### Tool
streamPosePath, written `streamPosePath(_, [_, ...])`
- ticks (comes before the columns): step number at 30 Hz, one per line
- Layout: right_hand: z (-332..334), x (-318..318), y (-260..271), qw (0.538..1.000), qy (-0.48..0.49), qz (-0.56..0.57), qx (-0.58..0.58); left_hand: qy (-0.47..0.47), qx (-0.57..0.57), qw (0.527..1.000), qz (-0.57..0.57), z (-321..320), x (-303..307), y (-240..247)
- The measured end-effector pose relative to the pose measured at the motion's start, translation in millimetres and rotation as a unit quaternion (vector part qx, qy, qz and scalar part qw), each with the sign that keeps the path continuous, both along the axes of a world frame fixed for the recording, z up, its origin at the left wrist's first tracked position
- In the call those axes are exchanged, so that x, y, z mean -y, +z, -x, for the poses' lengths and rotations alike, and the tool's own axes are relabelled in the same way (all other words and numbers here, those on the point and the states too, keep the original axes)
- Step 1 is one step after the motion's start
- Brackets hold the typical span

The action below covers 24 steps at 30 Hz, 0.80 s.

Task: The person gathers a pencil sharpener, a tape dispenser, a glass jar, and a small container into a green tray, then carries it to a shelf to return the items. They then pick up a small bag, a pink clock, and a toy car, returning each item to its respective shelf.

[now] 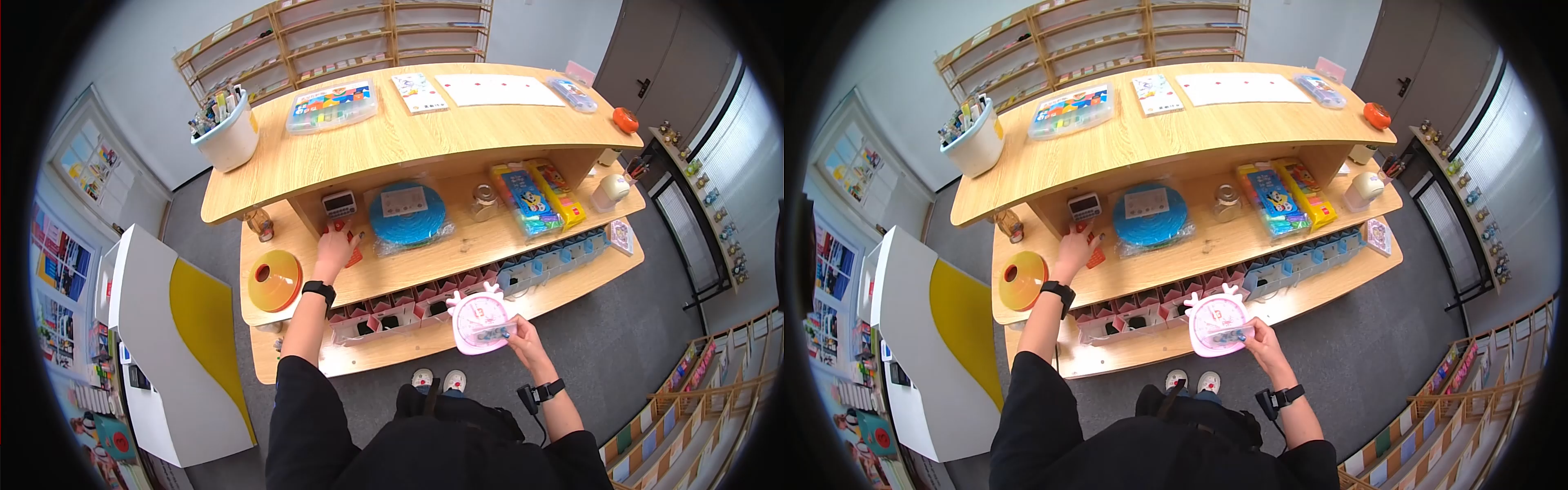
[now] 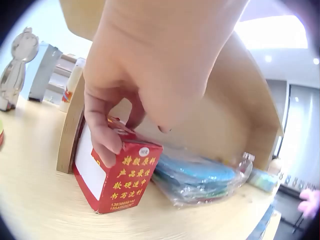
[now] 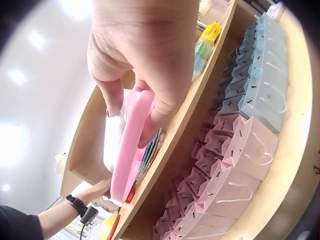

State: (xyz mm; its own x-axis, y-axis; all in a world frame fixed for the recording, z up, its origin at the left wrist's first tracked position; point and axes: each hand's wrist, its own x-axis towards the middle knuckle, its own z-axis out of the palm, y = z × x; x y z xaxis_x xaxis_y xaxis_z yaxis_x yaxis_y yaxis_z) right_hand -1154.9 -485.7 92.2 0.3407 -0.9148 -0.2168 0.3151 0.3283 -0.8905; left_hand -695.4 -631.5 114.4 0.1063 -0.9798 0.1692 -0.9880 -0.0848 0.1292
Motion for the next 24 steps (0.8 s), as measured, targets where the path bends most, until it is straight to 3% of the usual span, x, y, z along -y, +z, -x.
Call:
streamPosePath(2, [6,2,-7,1.000,0.005,0.002,0.002,-0.015,-0.036,0.999,0.005,-23,8,-19])
streamPosePath(4, [9,4,-13,1.000,0.011,0.004,0.004,-0.046,-0.305,0.949,-0.068,-47,17,-36])
streamPosePath(8, [10,8,-13,0.999,0.024,0.008,0.019,-0.020,-0.287,0.951,-0.116,-37,10,-18])
streamPosePath(10, [8,8,-8,0.999,0.031,0.006,0.021,-0.062,-0.253,0.949,-0.177,-34,10,-11])
streamPosePath(16, [10,14,-13,1.000,0.020,0.009,0.017,-0.118,-0.078,0.977,-0.161,-38,8,-2])
streamPosePath(19, [12,15,-14,0.999,0.025,0.016,0.023,-0.083,-0.034,0.988,-0.129,-35,9,2])
streamPosePath(23, [14,16,-12,1.000,0.019,0.017,0.011,-0.112,-0.055,0.988,-0.095,-20,-1,21])
streamPosePath(24, [13,17,-9,1.000,0.015,0.017,0.011,-0.082,-0.063,0.989,-0.105,-15,-1,23])
